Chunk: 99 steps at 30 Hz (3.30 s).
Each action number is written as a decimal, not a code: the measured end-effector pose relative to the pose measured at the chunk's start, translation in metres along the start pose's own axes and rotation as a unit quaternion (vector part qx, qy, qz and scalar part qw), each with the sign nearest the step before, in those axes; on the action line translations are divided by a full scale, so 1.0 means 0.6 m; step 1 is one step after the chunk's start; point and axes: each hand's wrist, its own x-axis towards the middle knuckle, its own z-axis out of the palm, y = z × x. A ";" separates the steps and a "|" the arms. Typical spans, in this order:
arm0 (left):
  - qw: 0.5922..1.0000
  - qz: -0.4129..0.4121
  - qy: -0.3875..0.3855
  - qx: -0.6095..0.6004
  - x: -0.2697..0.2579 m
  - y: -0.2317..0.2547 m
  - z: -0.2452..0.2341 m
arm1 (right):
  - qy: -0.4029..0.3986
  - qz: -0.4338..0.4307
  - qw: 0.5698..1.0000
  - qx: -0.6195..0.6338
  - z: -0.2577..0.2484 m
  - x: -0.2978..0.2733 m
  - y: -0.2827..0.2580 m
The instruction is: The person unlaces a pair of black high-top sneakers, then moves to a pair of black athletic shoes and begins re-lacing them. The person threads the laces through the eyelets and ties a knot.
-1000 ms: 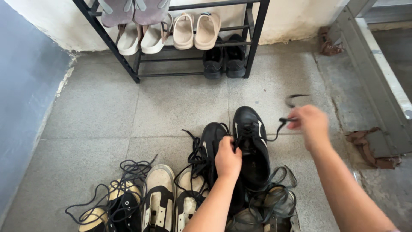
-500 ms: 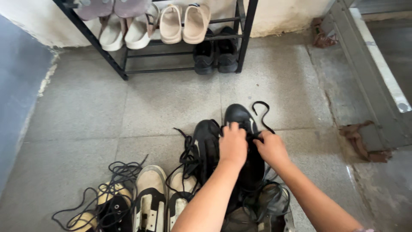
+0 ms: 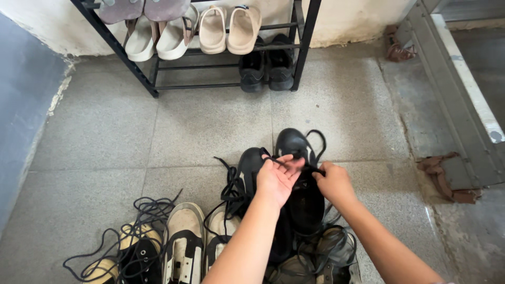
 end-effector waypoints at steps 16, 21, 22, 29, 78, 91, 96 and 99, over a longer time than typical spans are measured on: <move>0.978 -0.042 -0.023 0.202 -0.176 0.147 0.080 | 0.013 -0.008 1.000 0.003 0.011 -0.009 0.002; 0.946 0.092 0.016 0.311 -0.153 0.133 0.053 | 0.029 -0.036 0.999 -0.005 0.006 -0.011 -0.005; 0.900 0.138 0.064 0.408 -0.149 0.143 0.050 | 0.017 -0.021 1.000 -0.007 0.001 -0.013 -0.009; 0.402 0.402 0.234 0.789 -0.173 0.166 0.076 | 0.049 -0.236 0.970 -0.041 -0.019 -0.043 -0.056; 0.573 0.272 0.162 0.756 -0.121 0.005 0.019 | 0.010 -0.216 0.976 0.001 -0.031 0.012 -0.101; 0.573 0.284 0.169 0.750 -0.115 -0.001 0.008 | 0.082 -0.025 0.702 0.707 -0.065 0.065 -0.035; 0.579 0.271 0.172 0.750 -0.115 0.007 0.014 | -0.001 -0.040 0.947 0.318 -0.058 0.053 -0.062; 0.583 0.278 0.164 0.746 -0.117 0.005 0.011 | -0.106 -0.157 0.981 0.032 -0.007 0.010 -0.097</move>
